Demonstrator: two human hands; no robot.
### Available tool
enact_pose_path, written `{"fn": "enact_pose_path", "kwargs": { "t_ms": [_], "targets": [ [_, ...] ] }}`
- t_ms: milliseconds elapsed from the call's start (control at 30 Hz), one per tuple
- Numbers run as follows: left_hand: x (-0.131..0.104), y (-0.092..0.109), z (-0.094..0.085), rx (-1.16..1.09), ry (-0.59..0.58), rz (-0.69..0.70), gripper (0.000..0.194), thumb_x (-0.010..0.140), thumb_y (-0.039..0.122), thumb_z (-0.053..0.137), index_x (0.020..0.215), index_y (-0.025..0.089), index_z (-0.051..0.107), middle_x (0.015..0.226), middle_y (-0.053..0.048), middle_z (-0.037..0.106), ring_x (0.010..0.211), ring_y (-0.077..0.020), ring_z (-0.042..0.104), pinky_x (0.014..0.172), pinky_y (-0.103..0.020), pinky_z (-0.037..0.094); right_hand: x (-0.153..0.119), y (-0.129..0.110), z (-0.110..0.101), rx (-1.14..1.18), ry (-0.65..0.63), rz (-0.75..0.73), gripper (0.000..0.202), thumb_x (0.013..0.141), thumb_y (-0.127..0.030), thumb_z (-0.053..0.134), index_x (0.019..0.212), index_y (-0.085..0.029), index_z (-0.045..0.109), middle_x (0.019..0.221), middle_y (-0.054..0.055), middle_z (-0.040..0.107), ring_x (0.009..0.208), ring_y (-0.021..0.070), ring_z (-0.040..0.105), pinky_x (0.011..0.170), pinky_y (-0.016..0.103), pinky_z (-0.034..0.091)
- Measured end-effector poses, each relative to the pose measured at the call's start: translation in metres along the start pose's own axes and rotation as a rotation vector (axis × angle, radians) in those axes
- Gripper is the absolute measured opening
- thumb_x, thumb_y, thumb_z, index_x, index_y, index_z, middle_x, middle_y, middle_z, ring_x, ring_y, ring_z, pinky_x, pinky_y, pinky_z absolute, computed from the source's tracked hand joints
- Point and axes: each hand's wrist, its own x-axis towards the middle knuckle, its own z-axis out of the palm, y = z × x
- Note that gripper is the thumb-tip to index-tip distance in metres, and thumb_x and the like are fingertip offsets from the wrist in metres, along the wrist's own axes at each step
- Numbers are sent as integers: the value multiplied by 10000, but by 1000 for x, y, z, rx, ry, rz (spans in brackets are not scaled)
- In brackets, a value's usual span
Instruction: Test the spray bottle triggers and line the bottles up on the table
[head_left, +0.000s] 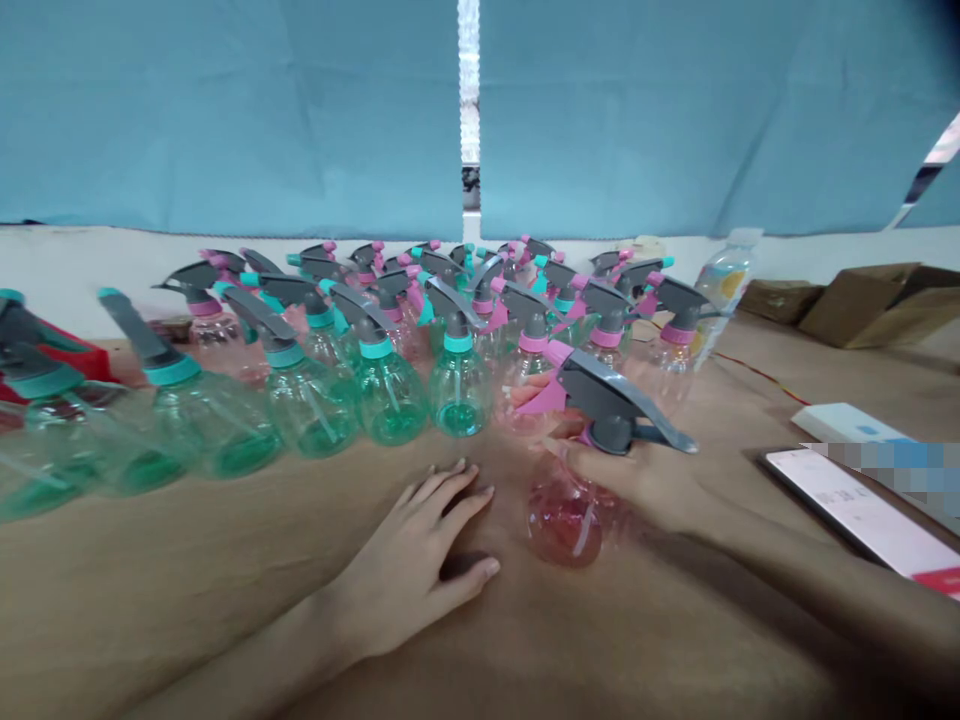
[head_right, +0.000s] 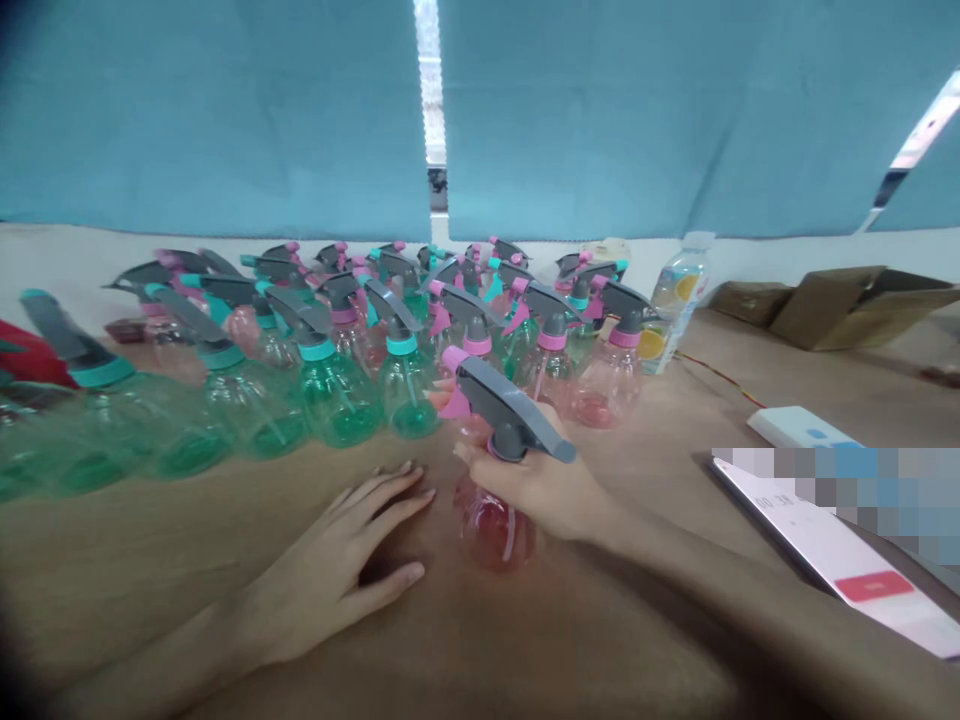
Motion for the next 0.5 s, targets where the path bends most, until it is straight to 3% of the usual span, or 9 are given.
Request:
{"fn": "enact_pose_path", "kwargs": {
  "t_ms": [133,300,500],
  "targets": [
    [0,0,0,-19,13,9,538,904,510,480,1361,228,450,1465,-88,389,1339,-302,343,1082,-499,306,0,1,1,-13,11,2,264,703,-412,569,533,-251,449,512,-6,537,596,196,593,492,288,464],
    [0,0,0,-20,10,10,546,901,511,484,1358,214,455,1463,-97,389,1341,-308,338,1079,-501,310,1,3,1,-33,25,5,210,701,-426,563,582,-256,527,548,6,572,622,212,594,498,308,472],
    [-1,0,0,-9,11,13,541,901,504,488,1357,217,453,1462,-94,392,1338,-306,343,1079,-503,312,1,0,0,-23,43,-26,201,667,-418,558,568,-249,509,560,3,591,526,171,548,484,295,474]
  ]
}}
